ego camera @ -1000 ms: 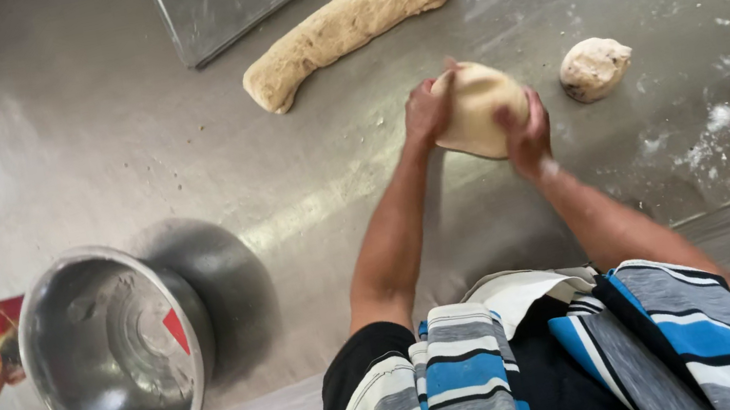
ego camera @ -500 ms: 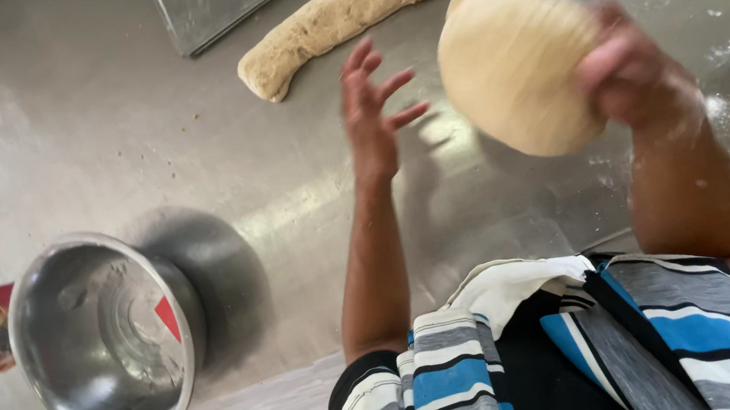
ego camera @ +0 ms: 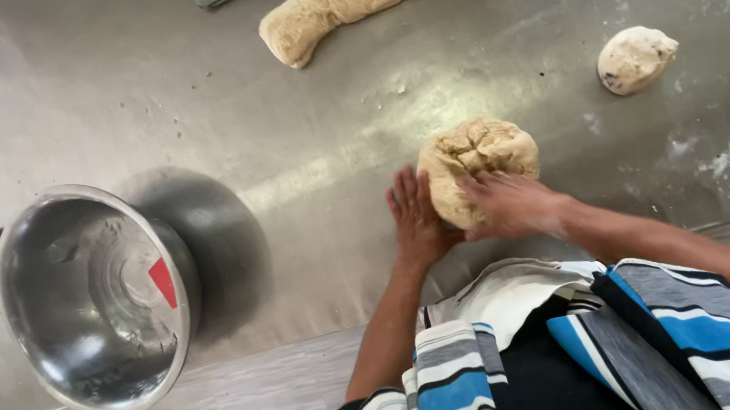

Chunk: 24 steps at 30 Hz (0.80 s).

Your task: The person kneads and shapes pieces of dough by hand on a metal table, flattening, folding, and rolling the dough.

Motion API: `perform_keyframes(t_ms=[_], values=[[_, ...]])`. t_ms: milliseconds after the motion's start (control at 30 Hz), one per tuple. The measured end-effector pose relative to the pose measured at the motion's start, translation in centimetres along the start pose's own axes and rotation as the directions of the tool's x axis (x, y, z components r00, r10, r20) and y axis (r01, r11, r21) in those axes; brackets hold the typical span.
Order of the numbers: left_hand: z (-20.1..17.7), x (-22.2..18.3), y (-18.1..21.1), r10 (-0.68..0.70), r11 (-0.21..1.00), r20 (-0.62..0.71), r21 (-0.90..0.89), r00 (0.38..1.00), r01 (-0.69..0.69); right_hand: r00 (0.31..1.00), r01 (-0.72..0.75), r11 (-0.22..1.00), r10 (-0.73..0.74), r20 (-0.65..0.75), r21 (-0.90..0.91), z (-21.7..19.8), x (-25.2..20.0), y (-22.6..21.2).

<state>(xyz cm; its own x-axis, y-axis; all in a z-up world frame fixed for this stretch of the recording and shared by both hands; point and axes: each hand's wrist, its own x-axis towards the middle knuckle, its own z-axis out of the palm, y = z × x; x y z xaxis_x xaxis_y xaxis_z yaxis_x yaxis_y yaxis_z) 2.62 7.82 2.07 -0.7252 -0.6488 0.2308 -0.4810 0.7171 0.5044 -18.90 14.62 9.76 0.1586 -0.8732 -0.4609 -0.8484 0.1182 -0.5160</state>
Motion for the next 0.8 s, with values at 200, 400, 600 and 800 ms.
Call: perform_keyframes(t_ms=[200, 400, 600, 800], values=[[3.3, 6.4, -0.1, 0.096, 0.987, -0.019, -0.128, 0.995, -0.097, 0.866, -0.087, 0.993, 0.035, -0.499, -0.081, 6.7, -4.5, 3.3], [5.1, 17.6, 0.6, -0.246, 0.830, 0.280, -0.434, 0.928, 0.351, 0.402, 0.257, 0.816, 0.396, -0.826, 0.517, 6.2, 4.1, 10.1], [4.8, 26.7, 3.7, -0.205, 0.314, 0.746, -0.563, 0.634, 0.764, 0.869, 0.449, -0.402, 0.403, -0.286, 0.798, -3.4, 4.7, 13.4], [-2.1, 27.0, 9.8, -0.013, 0.479, 0.646, -0.666, 0.763, 0.572, 0.819, 0.572, -0.388, 0.316, -0.478, 0.723, -12.4, -2.8, 10.5]])
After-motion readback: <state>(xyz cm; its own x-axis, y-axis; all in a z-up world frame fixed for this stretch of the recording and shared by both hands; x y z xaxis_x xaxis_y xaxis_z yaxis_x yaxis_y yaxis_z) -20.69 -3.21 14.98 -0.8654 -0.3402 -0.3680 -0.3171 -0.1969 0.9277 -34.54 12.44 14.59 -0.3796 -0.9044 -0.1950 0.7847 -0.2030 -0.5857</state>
